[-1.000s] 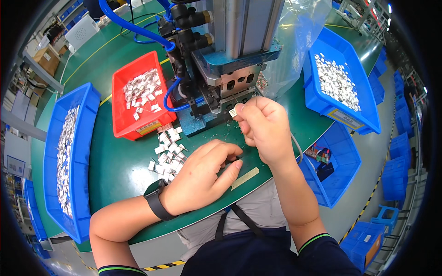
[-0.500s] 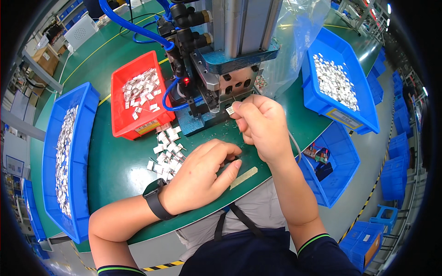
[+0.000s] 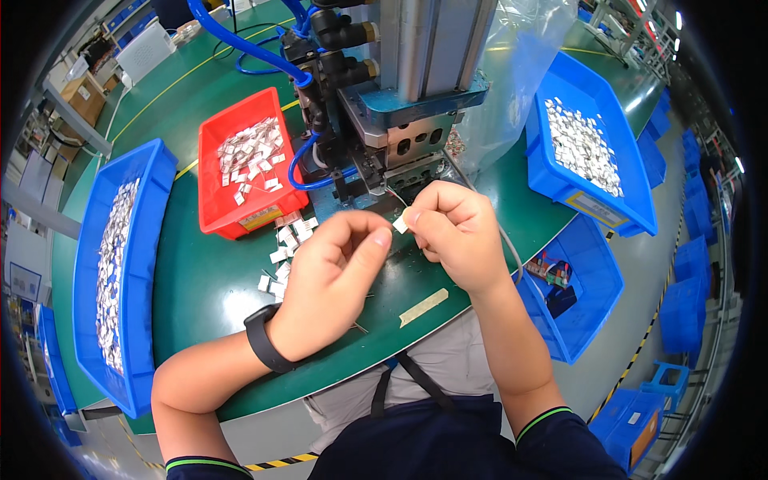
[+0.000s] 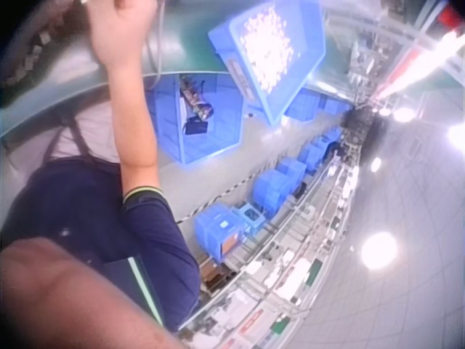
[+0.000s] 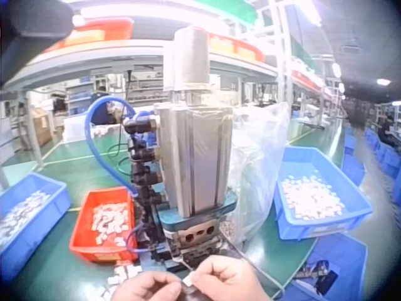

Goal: The person assembles small white rectangular components by hand at a workstation. They pick up individual pieces from a pile on the table, insert them into a vertical machine fixture, and then remove the assembled units to place them into a red bin. The process is repeated continuously throughout the clip.

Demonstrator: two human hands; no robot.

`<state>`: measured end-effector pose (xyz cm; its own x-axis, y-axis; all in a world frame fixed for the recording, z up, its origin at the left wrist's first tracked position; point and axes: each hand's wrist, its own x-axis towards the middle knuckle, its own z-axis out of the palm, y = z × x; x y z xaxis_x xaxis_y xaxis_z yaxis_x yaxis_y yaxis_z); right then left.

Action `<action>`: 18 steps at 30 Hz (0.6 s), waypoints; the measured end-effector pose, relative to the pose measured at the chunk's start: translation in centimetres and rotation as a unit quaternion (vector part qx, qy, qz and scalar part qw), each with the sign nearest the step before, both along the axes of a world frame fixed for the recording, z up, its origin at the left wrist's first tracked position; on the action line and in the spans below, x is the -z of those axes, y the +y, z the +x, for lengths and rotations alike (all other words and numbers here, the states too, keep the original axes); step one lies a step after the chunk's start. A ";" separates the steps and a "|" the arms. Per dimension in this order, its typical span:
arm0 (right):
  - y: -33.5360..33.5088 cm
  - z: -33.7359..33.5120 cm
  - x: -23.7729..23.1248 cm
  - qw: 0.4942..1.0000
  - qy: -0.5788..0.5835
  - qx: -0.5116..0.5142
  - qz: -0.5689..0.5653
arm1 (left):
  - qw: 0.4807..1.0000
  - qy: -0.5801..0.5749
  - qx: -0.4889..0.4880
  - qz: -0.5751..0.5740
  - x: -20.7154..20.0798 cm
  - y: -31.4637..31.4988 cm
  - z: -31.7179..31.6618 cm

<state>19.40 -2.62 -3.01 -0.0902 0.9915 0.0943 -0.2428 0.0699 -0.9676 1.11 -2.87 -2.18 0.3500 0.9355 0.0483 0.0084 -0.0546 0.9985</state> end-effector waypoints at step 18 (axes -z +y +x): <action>-0.4 -0.5 -1.6 0.991 -0.012 -0.103 -0.089 | 0.997 0.030 0.040 0.058 -1.2 1.4 -0.8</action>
